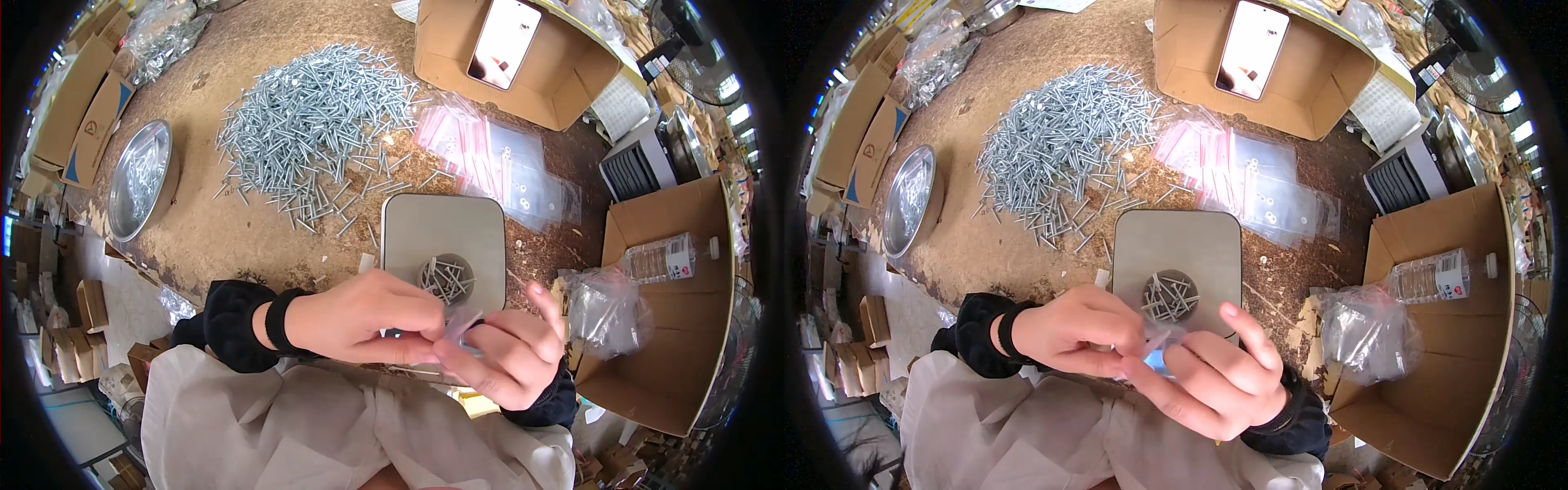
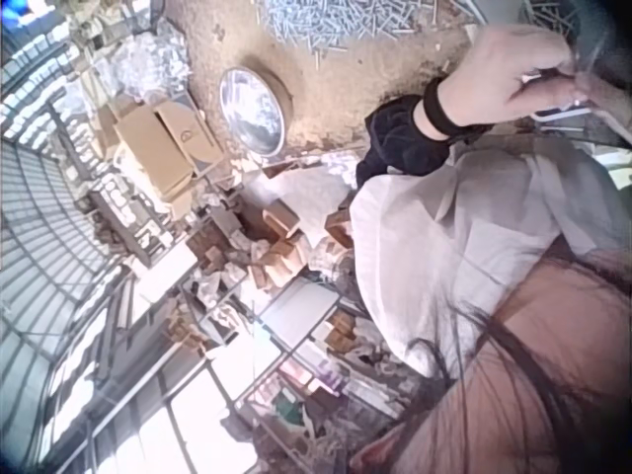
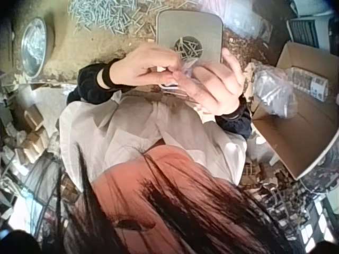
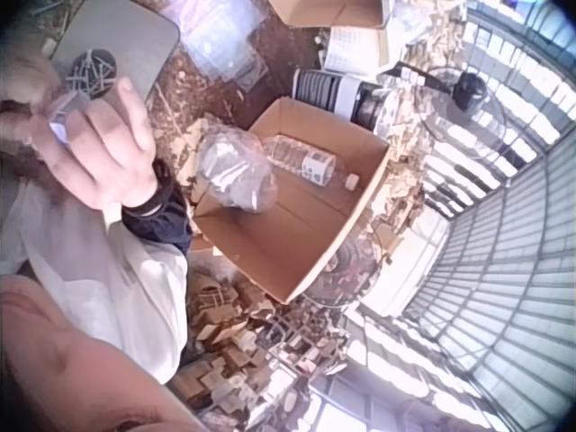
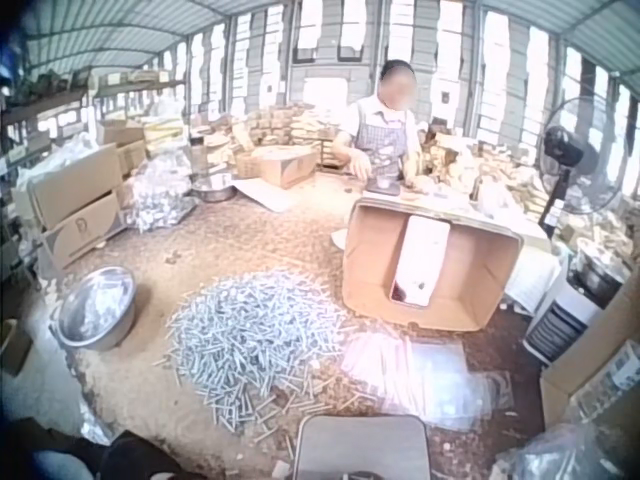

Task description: The person repeatedly scoops nails from a large pile on a table and places them onto a digital scale. After weighing, the person transfers the nails into small plastic bags and seals them. The process is repeated multiple times throughout the video.

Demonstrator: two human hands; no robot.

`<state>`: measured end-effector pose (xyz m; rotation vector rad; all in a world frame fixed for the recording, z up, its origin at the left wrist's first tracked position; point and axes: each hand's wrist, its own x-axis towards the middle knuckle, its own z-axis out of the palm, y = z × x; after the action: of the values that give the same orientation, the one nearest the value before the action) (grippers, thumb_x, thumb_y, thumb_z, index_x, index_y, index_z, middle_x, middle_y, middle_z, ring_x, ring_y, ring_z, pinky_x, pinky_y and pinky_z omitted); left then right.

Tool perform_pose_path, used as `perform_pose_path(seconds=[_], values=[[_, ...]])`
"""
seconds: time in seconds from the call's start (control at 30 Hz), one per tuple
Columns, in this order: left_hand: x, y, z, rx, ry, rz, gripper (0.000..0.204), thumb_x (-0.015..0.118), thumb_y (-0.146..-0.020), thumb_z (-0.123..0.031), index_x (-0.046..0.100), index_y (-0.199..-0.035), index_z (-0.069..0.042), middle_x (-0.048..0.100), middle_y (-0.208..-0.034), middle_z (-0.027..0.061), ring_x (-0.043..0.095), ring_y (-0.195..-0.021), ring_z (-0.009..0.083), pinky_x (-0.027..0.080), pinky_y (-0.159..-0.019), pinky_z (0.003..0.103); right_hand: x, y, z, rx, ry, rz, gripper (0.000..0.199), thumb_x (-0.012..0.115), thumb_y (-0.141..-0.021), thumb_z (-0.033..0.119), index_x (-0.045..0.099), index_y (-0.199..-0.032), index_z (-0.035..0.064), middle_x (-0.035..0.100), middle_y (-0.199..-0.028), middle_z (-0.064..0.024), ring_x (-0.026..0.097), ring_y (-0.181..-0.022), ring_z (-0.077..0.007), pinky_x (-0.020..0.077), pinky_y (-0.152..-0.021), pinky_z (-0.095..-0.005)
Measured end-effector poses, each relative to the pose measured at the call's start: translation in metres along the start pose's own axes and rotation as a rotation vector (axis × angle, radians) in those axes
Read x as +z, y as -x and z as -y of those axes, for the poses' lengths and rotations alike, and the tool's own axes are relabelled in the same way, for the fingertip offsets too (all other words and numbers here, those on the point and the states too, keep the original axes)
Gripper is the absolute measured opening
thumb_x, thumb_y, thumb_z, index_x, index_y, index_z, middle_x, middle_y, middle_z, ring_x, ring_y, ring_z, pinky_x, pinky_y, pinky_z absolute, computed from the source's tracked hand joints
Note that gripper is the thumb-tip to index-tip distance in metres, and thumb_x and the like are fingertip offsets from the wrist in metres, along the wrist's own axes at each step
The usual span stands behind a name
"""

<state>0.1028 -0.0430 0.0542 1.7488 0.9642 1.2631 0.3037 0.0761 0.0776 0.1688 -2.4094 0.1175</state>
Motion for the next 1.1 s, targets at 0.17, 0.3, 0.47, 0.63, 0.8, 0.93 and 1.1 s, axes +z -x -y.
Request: perform_pose_path(seconds=[0.17, 0.3, 0.47, 0.63, 0.8, 0.93, 1.1], values=[[0.002, 0.000, -0.001, -0.068, 0.158, 0.097, 0.015, 0.067, -0.093, -0.014, 0.059, -0.086, -0.004, 0.061, -0.079, 0.0074, 0.059, -0.066, 0.0267, 0.044, -0.057, 0.036, 0.007, 0.000, 0.005, 0.000, -0.012, -0.123, 0.018, 0.071, -0.078, 0.017, 0.073, -0.095, 0.0221, 0.061, -0.100, 0.0063, 0.058, -0.105, -0.0135, 0.0461, -0.104, -0.0467], [0.008, -0.001, 0.002, -0.067, 0.255, 0.065, 0.016, 0.060, -0.097, -0.014, 0.057, -0.088, -0.001, 0.058, -0.076, 0.0083, 0.055, -0.065, 0.0250, 0.042, -0.058, 0.034, 0.006, -0.003, 0.004, -0.039, -0.026, -0.107, 0.012, 0.068, -0.081, 0.017, 0.069, -0.091, 0.0218, 0.063, -0.106, 0.0065, 0.058, -0.110, -0.0140, 0.0452, -0.105, -0.0461], [0.010, 0.000, -0.002, -0.196, 0.433, 0.033, 0.019, 0.055, -0.099, -0.013, 0.054, -0.087, 0.001, 0.053, -0.072, 0.0081, 0.049, -0.061, 0.0200, 0.038, -0.056, 0.033, 0.006, 0.001, 0.003, -0.097, 0.006, -0.006, 0.009, 0.063, -0.084, 0.018, 0.067, -0.093, 0.0188, 0.065, -0.108, 0.0052, 0.057, -0.118, -0.0148, 0.0422, -0.108, -0.0480], [0.007, 0.001, -0.010, -0.204, 0.310, -0.040, 0.018, 0.056, -0.096, -0.009, 0.053, -0.082, 0.001, 0.049, -0.064, 0.0079, 0.046, -0.056, 0.0195, 0.035, -0.051, 0.033, 0.004, 0.000, -0.002, -0.226, 0.039, 0.077, 0.013, 0.060, -0.086, 0.019, 0.066, -0.098, 0.0171, 0.066, -0.111, 0.0041, 0.055, -0.122, -0.0154, 0.0370, -0.111, -0.0515], [-0.011, 0.000, -0.018, -0.145, 0.044, -0.076, 0.015, 0.066, -0.084, -0.006, 0.058, -0.072, -0.006, 0.052, -0.064, 0.0065, 0.052, -0.055, 0.0289, 0.037, -0.049, 0.039, -0.011, 0.005, -0.008, -0.285, -0.169, 0.226, 0.010, 0.060, -0.086, 0.018, 0.066, -0.092, 0.0223, 0.069, -0.098, 0.0080, 0.064, -0.107, -0.0150, 0.0273, -0.110, -0.0571], [-0.012, 0.007, -0.006, -0.134, -0.034, -0.011, 0.016, 0.067, -0.081, -0.007, 0.057, -0.069, -0.008, 0.052, -0.065, 0.0036, 0.053, -0.055, 0.0261, 0.039, -0.050, 0.037, -0.006, -0.002, -0.020, -0.269, -0.219, 0.194, 0.014, 0.062, -0.081, 0.015, 0.069, -0.092, 0.0141, 0.068, -0.094, 0.0009, 0.064, -0.097, -0.0134, 0.0278, -0.114, -0.0545], [-0.023, 0.006, 0.003, -0.083, 0.095, 0.163, 0.010, 0.069, -0.081, -0.007, 0.059, -0.078, -0.007, 0.057, -0.072, 0.0048, 0.057, -0.061, 0.0258, 0.042, -0.054, 0.036, -0.007, 0.002, -0.033, -0.265, -0.323, 0.363, 0.033, 0.058, -0.089, 0.016, 0.063, -0.121, 0.0131, 0.064, -0.108, 0.0001, 0.058, -0.108, -0.0137, 0.0315, -0.113, -0.0457]])
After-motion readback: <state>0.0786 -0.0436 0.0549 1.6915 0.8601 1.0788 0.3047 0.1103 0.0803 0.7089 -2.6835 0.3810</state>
